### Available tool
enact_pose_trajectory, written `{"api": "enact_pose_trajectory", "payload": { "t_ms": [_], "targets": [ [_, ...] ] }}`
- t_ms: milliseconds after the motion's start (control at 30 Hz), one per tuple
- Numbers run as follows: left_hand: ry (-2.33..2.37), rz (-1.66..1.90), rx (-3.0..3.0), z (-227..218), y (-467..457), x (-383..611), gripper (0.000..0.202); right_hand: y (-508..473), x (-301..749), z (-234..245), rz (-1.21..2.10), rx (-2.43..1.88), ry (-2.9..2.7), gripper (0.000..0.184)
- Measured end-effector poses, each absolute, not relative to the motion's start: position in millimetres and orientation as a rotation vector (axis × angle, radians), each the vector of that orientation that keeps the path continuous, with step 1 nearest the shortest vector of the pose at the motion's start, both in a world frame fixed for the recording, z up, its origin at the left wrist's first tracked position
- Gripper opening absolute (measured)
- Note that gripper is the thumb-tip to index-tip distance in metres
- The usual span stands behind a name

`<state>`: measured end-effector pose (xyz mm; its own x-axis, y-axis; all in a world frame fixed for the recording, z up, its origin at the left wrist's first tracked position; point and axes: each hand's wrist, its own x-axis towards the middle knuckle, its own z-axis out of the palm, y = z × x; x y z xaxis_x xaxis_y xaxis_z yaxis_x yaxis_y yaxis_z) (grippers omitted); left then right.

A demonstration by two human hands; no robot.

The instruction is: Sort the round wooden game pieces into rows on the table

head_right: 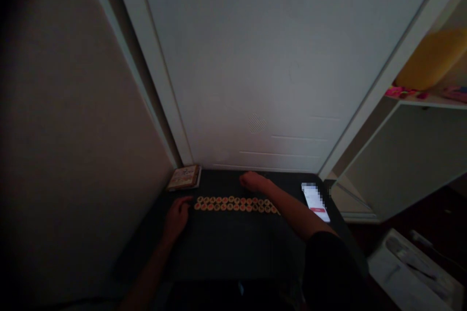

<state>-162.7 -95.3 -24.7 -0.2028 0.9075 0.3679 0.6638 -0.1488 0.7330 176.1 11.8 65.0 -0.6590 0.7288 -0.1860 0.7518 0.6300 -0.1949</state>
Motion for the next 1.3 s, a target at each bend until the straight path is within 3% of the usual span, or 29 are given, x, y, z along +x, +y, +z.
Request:
{"api": "enact_pose_trajectory", "payload": {
  "t_ms": [200,333,467,767,1067,1300],
  "targets": [
    [1.922,1.454,1.759,-21.7,-102.8,-159.0,0.028,3.5,194.5,72.2,-0.48,1.313,2.783,0.028],
    [1.926,1.561,1.77,-18.0,-115.9,-136.5,0.021,-5.9,199.5,78.9,-0.566,1.337,2.848,0.011],
    [1.703,1.655,1.882,-6.3,-131.1,-90.0,0.014,-20.7,198.4,84.5,-0.703,1.324,2.914,0.026],
    [1.373,1.345,1.821,12.2,-156.0,1.7,0.026,-64.1,192.4,74.3,-1.149,1.28,2.895,0.027],
    [1.372,1.268,1.719,-7.8,-175.9,3.7,0.033,-98.6,193.4,44.1,-1.586,1.337,2.762,0.013],
    [1.266,1.173,1.612,-13.9,-182.6,2.5,0.028,-121.7,196.2,33.1,-1.858,1.448,2.682,0.018]
  ]
}}
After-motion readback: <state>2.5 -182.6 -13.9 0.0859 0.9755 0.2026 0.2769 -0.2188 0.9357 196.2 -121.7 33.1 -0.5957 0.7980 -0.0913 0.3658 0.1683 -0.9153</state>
